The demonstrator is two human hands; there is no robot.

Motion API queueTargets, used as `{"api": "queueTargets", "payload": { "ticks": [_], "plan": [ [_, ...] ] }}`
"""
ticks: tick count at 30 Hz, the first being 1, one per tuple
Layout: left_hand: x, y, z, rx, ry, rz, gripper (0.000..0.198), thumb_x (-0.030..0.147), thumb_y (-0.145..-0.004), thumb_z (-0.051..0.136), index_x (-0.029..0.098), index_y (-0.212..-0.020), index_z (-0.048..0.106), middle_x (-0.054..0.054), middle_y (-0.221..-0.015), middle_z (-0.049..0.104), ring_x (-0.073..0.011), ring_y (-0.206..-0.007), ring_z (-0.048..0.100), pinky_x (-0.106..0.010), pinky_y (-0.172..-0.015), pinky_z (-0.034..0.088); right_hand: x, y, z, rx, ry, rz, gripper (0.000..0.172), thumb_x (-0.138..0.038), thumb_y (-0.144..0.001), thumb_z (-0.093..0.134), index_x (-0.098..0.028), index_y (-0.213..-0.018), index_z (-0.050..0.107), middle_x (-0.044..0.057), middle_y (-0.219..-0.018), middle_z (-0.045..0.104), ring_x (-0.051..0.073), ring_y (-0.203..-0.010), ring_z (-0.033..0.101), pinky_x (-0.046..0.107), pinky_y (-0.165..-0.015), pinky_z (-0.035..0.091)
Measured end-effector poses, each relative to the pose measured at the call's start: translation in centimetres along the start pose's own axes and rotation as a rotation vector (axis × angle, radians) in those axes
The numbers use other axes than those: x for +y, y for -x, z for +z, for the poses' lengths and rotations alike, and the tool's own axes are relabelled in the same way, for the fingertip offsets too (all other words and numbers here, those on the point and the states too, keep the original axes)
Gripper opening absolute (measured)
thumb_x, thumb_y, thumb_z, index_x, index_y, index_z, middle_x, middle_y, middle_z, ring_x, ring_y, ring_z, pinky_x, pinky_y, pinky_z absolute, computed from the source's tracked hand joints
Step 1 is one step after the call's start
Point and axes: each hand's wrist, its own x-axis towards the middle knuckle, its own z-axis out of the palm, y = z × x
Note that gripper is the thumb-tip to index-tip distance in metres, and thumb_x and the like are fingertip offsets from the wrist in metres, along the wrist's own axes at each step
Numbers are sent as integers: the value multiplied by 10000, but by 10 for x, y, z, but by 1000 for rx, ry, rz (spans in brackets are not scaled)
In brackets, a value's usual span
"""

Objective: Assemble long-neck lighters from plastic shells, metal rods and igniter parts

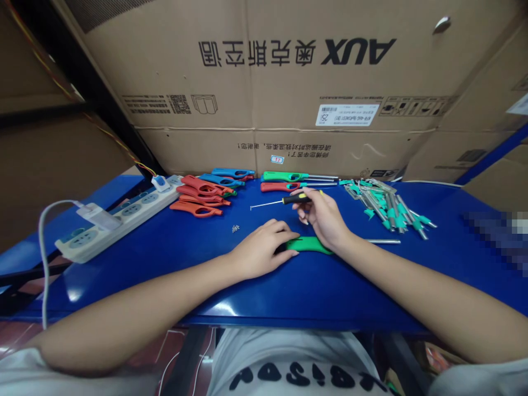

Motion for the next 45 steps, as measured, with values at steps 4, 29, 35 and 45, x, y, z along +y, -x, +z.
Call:
{"api": "queueTargets", "payload": {
  "ticks": [4,29,35,45],
  "plan": [
    [-6,-4,6,131,188,-41,389,363,-890,731,201,-1241,685,-94,-1155,693,-243,-1078,620,-398,-996,494,-20,-6,-12,66,-43,-79,357,-512,-727,738,-162,-745,669,-16,-503,564,88,-436,460,203,-396,320],
    [8,-3,1,473,458,-76,74,225,-867,758,202,-912,812,-40,-896,800,-167,-791,724,-277,-778,575,-43,-7,-29,83,-7,-149,345,-470,-772,681,-185,-592,609,-40,-464,444,55,-364,338,205,-367,236],
    [9,-3,0,453,447,-100,76,243,-864,763,205,-907,813,-39,-887,797,-173,-782,725,-288,-779,576,-42,-6,-28,78,54,-170,371,-496,-798,669,-195,-596,590,-31,-507,466,57,-378,337,216,-366,216],
    [8,-3,0,447,436,-85,72,236,-867,758,200,-902,810,-40,-894,799,-175,-793,726,-289,-783,570,-39,-8,-31,92,100,-196,403,-522,-817,667,-197,-589,598,-40,-459,421,64,-379,335,212,-367,212]
  ]
}}
